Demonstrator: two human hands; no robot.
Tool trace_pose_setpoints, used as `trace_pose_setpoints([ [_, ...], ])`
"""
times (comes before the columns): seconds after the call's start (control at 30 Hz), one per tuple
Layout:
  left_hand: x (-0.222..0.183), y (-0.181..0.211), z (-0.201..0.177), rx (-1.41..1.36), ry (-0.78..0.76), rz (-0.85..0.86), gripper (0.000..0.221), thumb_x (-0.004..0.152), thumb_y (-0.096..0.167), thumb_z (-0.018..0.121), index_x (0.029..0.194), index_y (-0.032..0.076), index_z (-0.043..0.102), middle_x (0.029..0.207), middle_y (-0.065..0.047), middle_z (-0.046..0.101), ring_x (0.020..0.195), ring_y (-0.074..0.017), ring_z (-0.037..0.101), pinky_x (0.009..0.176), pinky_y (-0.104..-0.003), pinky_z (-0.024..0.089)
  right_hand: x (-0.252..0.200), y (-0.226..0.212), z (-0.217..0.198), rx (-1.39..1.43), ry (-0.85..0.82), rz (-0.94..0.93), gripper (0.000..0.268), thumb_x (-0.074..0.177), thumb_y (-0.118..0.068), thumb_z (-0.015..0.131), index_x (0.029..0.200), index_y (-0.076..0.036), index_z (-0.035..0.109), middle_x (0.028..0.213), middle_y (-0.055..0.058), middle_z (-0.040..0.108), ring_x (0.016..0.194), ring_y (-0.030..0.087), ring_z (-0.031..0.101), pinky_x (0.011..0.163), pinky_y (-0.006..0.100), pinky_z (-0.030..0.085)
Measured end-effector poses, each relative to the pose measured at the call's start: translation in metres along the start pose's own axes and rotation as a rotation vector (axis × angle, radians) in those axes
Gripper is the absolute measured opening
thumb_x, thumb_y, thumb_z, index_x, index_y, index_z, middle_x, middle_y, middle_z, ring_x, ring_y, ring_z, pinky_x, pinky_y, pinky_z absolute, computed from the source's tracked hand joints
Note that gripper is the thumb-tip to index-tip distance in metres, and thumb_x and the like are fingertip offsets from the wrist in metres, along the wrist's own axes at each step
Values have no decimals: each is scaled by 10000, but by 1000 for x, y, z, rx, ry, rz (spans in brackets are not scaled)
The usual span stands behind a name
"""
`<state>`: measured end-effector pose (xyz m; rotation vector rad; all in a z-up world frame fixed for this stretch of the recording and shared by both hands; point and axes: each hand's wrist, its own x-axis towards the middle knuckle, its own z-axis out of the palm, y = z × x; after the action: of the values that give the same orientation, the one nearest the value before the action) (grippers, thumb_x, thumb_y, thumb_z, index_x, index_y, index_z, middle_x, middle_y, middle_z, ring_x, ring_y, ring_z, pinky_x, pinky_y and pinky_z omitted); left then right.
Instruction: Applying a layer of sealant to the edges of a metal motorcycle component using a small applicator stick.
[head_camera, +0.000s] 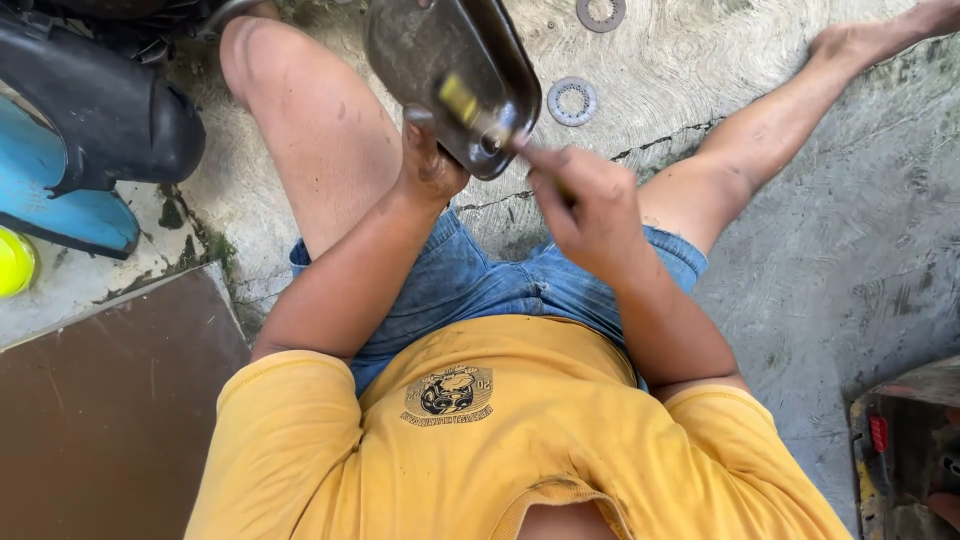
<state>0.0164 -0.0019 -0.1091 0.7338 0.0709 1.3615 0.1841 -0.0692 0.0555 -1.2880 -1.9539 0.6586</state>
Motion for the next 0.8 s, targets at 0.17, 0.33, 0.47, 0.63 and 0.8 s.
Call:
trace_pose_setpoints([
  [0.17,4,5,6,-52,-9,10,555,1045,527,637,1506,242,515,1483,42,571,1369,-153,534,1263,-430,411,-6,25,13,-42,75,-16,240,943,137,686,1179,95,713,717,66,617,518,111,395,441,249,299],
  [0.33,4,11,0,-56,-12,11,511,1033,519,640,1464,256,562,1433,28,634,1304,-164,605,1225,-437,477,-6,3,6,55,-37,27,340,925,136,680,1256,61,697,733,52,595,560,124,408,504,264,329],
  [0.47,-2,6,-5,125,8,85,553,1035,522,617,1501,263,471,1469,31,575,1347,-160,561,1240,-419,451,-5,-3,2,-35,53,10,262,1023,58,574,1258,38,689,957,239,724,801,398,731,664,405,577],
  [0.63,-9,-1,-11,359,20,175,615,1037,527,588,1549,276,355,1515,37,499,1402,-153,505,1259,-395,419,-9,-8,7,134,-56,122,282,1024,-11,576,1296,-19,648,1120,197,756,979,411,736,783,448,593],
  [0.8,-11,-9,-12,665,37,313,709,1041,536,550,1614,304,202,1578,51,399,1476,-140,431,1284,-361,378,6,-12,24,72,40,184,364,957,141,577,1305,36,561,1117,189,738,669,157,596,593,291,496],
])
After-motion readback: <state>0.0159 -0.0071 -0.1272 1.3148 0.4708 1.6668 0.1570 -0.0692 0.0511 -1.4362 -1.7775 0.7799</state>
